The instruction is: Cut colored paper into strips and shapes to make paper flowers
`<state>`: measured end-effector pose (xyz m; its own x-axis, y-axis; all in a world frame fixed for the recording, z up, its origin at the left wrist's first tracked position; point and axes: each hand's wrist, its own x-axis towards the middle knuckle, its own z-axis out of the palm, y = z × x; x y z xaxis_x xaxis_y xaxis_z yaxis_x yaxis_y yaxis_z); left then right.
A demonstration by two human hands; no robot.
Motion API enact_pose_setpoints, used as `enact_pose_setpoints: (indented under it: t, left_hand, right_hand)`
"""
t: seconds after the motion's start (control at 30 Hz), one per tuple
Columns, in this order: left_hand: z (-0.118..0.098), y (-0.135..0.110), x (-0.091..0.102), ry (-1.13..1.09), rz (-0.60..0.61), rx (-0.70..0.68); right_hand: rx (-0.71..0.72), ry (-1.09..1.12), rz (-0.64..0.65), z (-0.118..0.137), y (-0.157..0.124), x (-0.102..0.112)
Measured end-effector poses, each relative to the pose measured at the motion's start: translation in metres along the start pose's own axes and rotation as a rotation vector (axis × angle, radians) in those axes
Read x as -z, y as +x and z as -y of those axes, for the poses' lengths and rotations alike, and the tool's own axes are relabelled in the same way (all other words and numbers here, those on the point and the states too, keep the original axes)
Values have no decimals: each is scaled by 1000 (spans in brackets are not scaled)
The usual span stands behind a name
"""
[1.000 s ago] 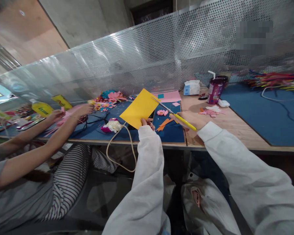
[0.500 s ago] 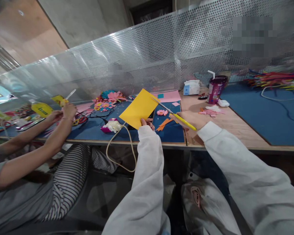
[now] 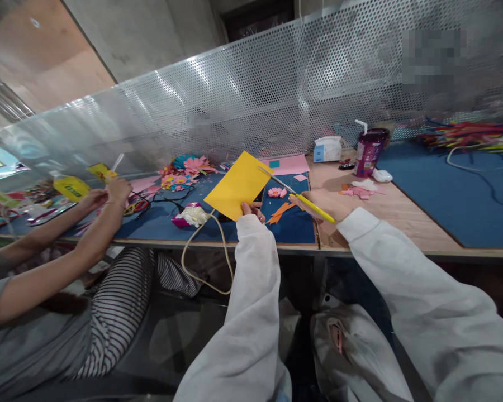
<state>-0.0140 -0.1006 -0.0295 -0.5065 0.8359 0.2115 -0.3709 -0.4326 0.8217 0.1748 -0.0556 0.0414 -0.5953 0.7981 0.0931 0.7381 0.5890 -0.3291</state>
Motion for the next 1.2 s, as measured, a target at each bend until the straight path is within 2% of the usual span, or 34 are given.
enact_pose_setpoints:
  t: [0.33, 0.83, 1.07, 1.2]
  left_hand:
    - [-2, -3, -5, -59, -34, 16]
    - [-2, -3, -6, -70, -54, 22]
    - [0, 2, -2, -58, -44, 21]
    - [1, 10, 0, -15, -81, 113]
  right_hand:
    - [-3, -48, -10, -4, 3, -5]
    - [-9, -59, -25, 5, -6, 2]
    - [3, -5, -70, -3, 0, -9]
    - [29, 25, -104, -7, 2, -13]
